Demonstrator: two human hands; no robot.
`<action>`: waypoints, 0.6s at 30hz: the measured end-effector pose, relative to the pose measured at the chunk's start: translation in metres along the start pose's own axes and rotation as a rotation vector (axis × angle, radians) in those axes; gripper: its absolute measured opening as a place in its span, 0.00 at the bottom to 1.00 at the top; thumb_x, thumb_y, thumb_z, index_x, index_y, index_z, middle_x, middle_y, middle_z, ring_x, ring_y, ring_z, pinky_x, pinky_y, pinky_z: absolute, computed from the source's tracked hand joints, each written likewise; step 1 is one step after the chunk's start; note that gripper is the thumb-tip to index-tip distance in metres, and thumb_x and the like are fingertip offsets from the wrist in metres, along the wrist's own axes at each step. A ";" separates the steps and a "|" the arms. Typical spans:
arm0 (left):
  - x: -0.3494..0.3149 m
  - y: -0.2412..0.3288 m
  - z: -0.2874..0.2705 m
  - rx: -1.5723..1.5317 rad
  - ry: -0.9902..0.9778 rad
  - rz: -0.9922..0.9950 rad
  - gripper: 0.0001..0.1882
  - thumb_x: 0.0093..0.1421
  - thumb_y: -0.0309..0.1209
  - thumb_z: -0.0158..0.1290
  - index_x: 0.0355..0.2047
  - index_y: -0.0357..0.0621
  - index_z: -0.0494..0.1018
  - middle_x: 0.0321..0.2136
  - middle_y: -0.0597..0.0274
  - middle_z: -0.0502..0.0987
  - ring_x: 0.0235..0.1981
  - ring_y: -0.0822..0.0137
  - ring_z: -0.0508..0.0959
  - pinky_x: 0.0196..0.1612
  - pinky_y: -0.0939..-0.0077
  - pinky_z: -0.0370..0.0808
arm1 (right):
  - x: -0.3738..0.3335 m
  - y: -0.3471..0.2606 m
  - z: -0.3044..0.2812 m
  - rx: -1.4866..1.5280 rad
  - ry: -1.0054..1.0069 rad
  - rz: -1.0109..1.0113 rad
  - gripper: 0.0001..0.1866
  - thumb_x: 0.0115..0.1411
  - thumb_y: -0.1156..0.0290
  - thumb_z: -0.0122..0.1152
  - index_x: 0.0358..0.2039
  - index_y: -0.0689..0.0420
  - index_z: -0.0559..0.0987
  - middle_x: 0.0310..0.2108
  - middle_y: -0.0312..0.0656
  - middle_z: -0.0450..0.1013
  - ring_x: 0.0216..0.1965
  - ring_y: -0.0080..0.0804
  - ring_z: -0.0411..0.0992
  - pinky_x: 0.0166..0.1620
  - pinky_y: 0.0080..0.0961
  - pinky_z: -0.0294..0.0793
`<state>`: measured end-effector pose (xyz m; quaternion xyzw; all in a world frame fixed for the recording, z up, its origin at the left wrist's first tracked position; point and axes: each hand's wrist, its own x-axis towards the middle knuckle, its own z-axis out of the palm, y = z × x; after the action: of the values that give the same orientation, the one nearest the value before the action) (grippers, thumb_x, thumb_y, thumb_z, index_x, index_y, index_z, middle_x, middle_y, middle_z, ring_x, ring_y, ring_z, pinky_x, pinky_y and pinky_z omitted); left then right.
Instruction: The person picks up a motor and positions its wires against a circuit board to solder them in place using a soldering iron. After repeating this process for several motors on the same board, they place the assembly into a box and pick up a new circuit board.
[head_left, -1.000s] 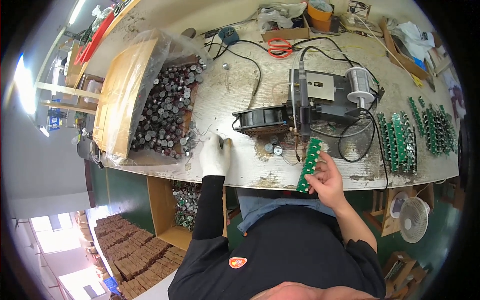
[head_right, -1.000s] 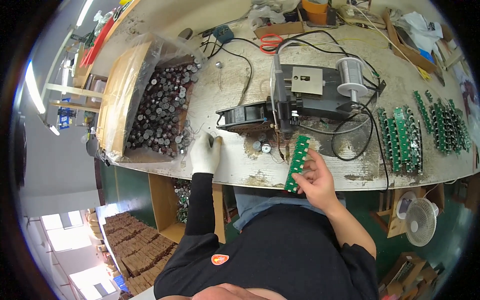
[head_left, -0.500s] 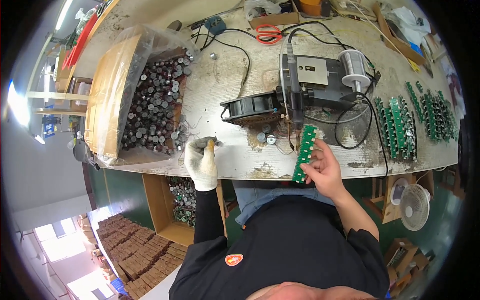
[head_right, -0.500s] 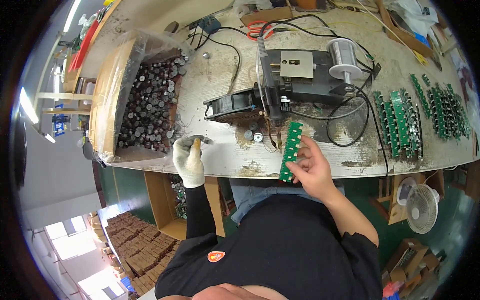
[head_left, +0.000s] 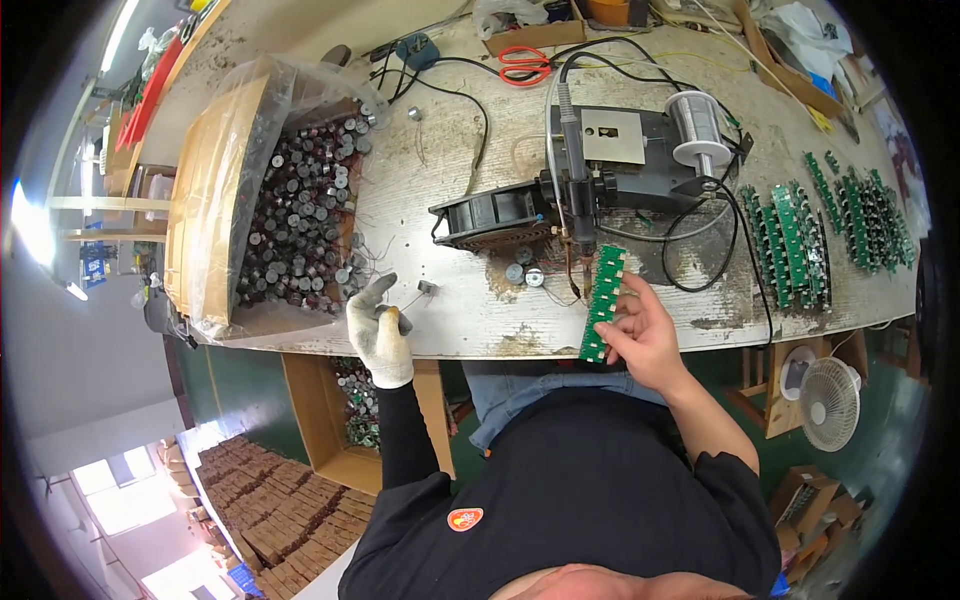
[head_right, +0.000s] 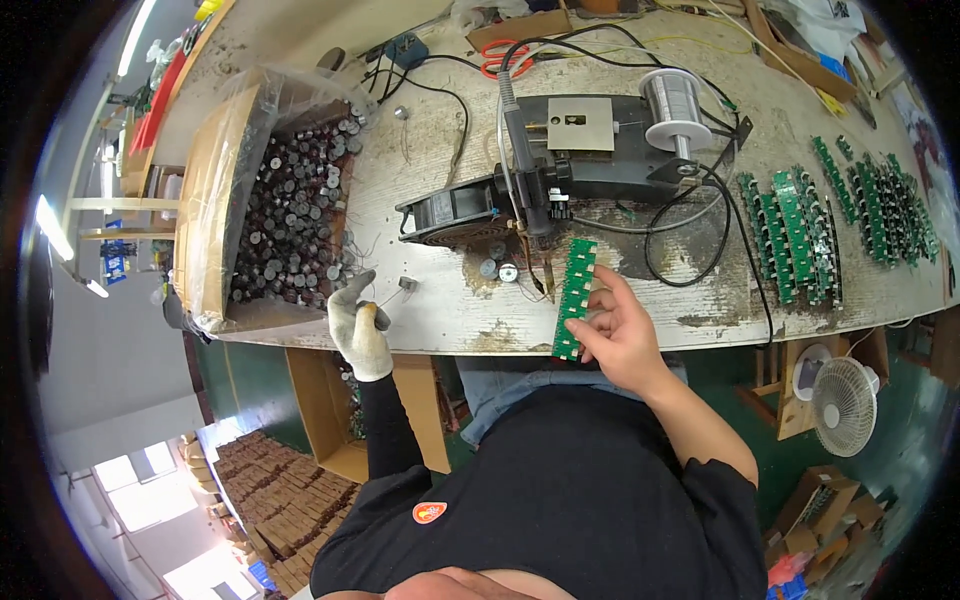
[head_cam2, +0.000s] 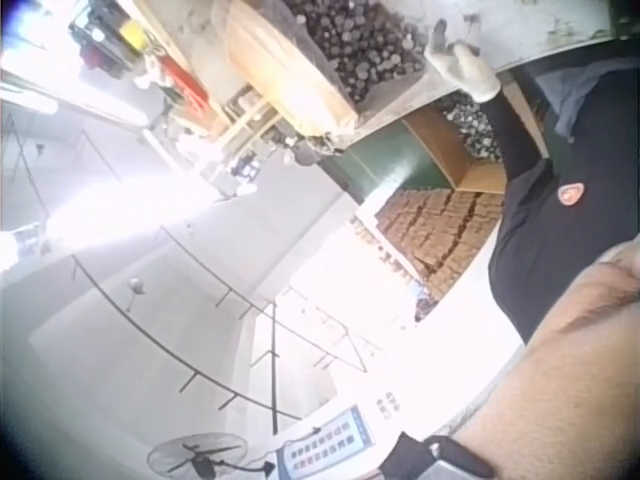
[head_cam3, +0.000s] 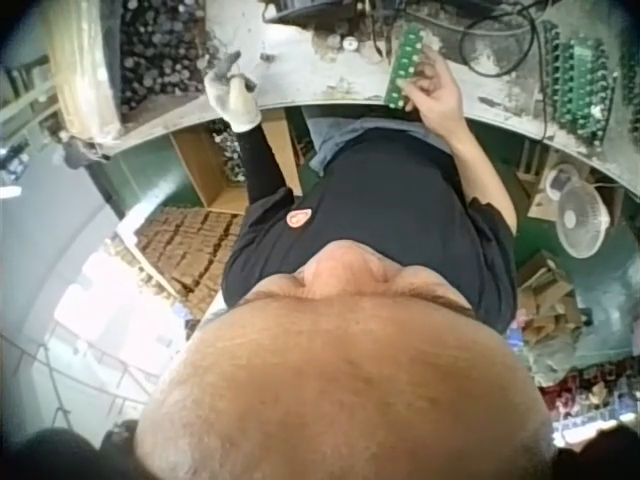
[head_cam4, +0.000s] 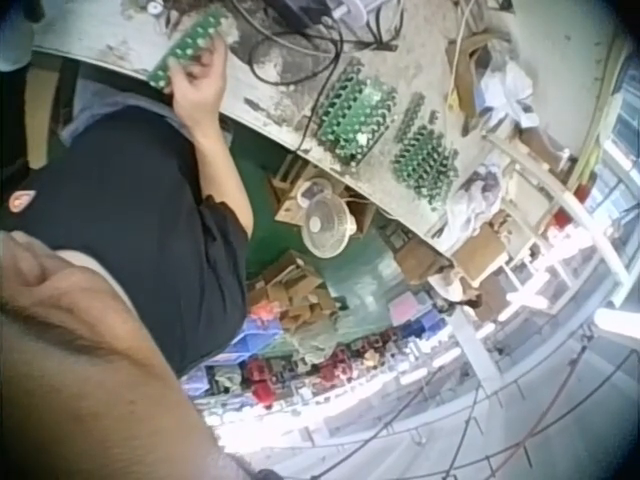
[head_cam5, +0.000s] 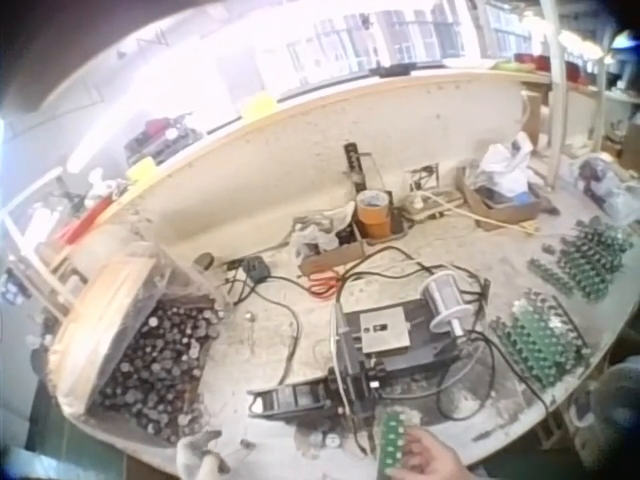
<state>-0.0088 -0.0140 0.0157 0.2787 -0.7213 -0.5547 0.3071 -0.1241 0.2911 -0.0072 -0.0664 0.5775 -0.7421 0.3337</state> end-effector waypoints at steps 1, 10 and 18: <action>0.000 -0.005 -0.005 0.037 -0.048 0.002 0.14 0.51 0.13 0.41 0.40 0.33 0.63 0.43 0.47 0.73 0.18 0.78 0.67 0.21 0.85 0.66 | 0.000 -0.001 0.000 -0.001 0.003 -0.002 0.37 0.55 0.83 0.58 0.62 0.61 0.52 0.40 0.49 0.68 0.24 0.22 0.71 0.22 0.16 0.71; 0.013 -0.008 -0.005 0.466 -0.278 0.142 0.19 0.47 0.15 0.55 0.41 0.38 0.70 0.45 0.59 0.74 0.26 0.79 0.69 0.28 0.84 0.68 | -0.001 0.000 0.001 0.002 0.009 -0.008 0.36 0.55 0.82 0.58 0.62 0.61 0.52 0.39 0.48 0.67 0.24 0.21 0.70 0.21 0.16 0.71; 0.041 0.035 -0.022 0.802 0.053 0.545 0.17 0.42 0.20 0.62 0.35 0.44 0.74 0.41 0.59 0.74 0.42 0.61 0.74 0.45 0.69 0.72 | 0.000 0.001 0.002 -0.002 0.015 -0.015 0.36 0.55 0.82 0.58 0.62 0.62 0.53 0.39 0.48 0.67 0.24 0.22 0.71 0.21 0.16 0.71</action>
<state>-0.0210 -0.0502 0.0594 0.1903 -0.9168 -0.1251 0.3279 -0.1229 0.2893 -0.0080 -0.0656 0.5802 -0.7445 0.3237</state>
